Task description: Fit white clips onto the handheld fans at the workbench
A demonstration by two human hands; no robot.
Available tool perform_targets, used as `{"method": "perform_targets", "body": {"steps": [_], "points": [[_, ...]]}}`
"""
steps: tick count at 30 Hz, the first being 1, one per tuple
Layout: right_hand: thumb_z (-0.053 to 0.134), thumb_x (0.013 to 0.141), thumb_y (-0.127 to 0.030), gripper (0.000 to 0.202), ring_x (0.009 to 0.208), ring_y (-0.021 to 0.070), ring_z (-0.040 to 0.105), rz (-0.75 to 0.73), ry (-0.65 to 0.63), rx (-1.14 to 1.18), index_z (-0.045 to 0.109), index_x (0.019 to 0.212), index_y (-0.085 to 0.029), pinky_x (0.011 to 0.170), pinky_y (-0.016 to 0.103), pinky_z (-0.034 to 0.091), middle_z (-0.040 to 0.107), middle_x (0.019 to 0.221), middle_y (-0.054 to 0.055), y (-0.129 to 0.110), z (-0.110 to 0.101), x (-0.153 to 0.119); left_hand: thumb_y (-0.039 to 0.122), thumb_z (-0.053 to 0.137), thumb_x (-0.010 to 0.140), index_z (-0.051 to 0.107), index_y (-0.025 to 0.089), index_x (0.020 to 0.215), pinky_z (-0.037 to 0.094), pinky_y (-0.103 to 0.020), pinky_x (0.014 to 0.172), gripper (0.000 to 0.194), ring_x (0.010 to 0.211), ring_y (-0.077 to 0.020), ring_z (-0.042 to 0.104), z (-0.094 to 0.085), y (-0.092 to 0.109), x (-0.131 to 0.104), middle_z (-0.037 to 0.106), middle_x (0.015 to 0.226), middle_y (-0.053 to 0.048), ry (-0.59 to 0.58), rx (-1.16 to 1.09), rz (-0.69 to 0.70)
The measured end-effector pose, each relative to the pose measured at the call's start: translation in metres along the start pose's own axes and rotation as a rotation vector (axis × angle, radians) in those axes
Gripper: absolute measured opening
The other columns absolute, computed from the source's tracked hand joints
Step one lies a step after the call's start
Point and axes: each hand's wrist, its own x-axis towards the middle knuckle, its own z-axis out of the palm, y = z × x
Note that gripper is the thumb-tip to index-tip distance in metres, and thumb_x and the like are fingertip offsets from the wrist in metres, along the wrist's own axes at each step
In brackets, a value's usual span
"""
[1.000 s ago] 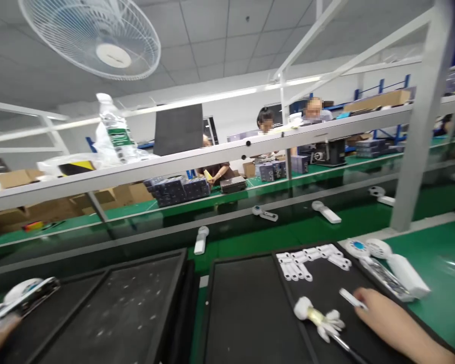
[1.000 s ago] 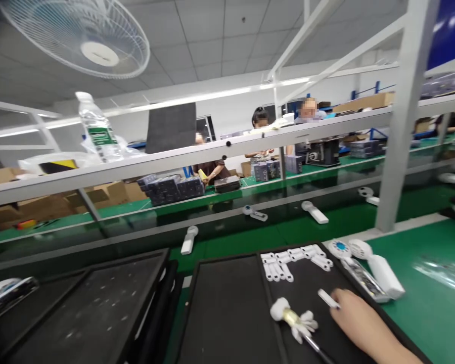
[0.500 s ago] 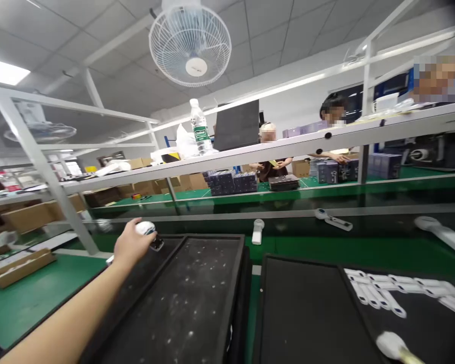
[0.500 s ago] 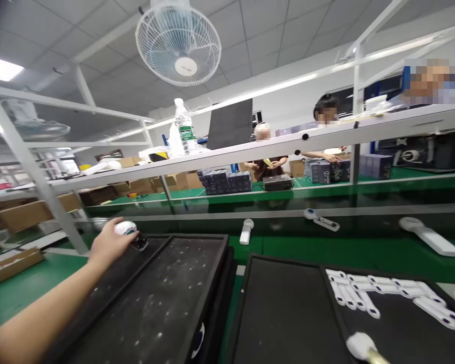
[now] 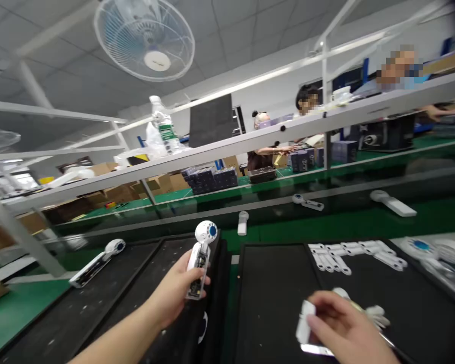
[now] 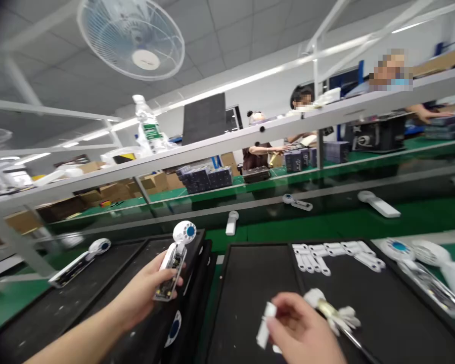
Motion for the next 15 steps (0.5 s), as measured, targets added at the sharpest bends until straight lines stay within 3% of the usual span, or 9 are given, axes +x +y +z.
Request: {"method": "perform_targets", "body": {"steps": [2, 4, 7, 11, 15], "points": [[0.083, 0.057, -0.036, 0.032, 0.061, 0.0193, 0.065, -0.057, -0.004, 0.080, 0.065, 0.077, -0.019, 0.057, 0.029, 0.056, 0.067, 0.065, 0.002, -0.016, 0.030, -0.007, 0.039, 0.065, 0.077, 0.038, 0.024, 0.137, 0.051, -0.029, 0.057, 0.067, 0.076, -0.0188, 0.059, 0.037, 0.011, -0.014, 0.059, 0.098, -0.004, -0.131, -0.037, 0.008], [0.085, 0.055, -0.036, 0.035, 0.059, 0.0179, 0.064, -0.049, -0.045, 0.145, 0.065, 0.077, -0.017, 0.057, 0.029, 0.055, 0.066, 0.065, 0.001, -0.030, 0.047, -0.009, 0.046, 0.072, 0.073, 0.034, 0.025, 0.140, 0.051, -0.028, 0.060, 0.080, 0.076, -0.0182, 0.057, 0.073, 0.019, -0.030, 0.061, 0.098, -0.004, -0.239, -0.065, 0.045], [0.088, 0.053, -0.039, 0.040, 0.061, 0.0191, 0.066, -0.014, -0.058, 0.208, 0.066, 0.078, -0.016, 0.058, 0.031, 0.056, 0.069, 0.070, 0.003, -0.039, 0.051, -0.008, 0.030, 0.080, 0.057, 0.030, 0.020, 0.142, 0.052, -0.030, 0.074, 0.099, 0.086, -0.0218, 0.062, 0.114, 0.024, -0.050, 0.064, 0.111, -0.010, -0.305, -0.072, 0.051], [0.087, 0.054, -0.041, 0.042, 0.068, 0.0217, 0.068, 0.002, -0.004, 0.231, 0.069, 0.083, -0.015, 0.064, 0.033, 0.058, 0.072, 0.077, 0.006, -0.036, 0.040, -0.010, 0.018, 0.065, 0.054, 0.029, 0.020, 0.143, 0.049, -0.036, 0.083, 0.097, 0.100, -0.0286, 0.063, 0.141, 0.021, -0.057, 0.060, 0.126, -0.012, -0.260, 0.151, 0.068], [0.080, 0.063, -0.044, 0.039, 0.083, 0.0261, 0.069, -0.091, -0.022, 0.085, 0.074, 0.090, -0.016, 0.074, 0.037, 0.058, 0.071, 0.095, 0.011, -0.033, 0.027, -0.012, 0.021, 0.063, 0.058, 0.038, 0.019, 0.138, 0.034, -0.037, 0.107, 0.084, 0.131, -0.0299, 0.045, 0.150, 0.010, -0.051, 0.052, 0.138, -0.011, -0.208, 0.130, 0.208]]}}
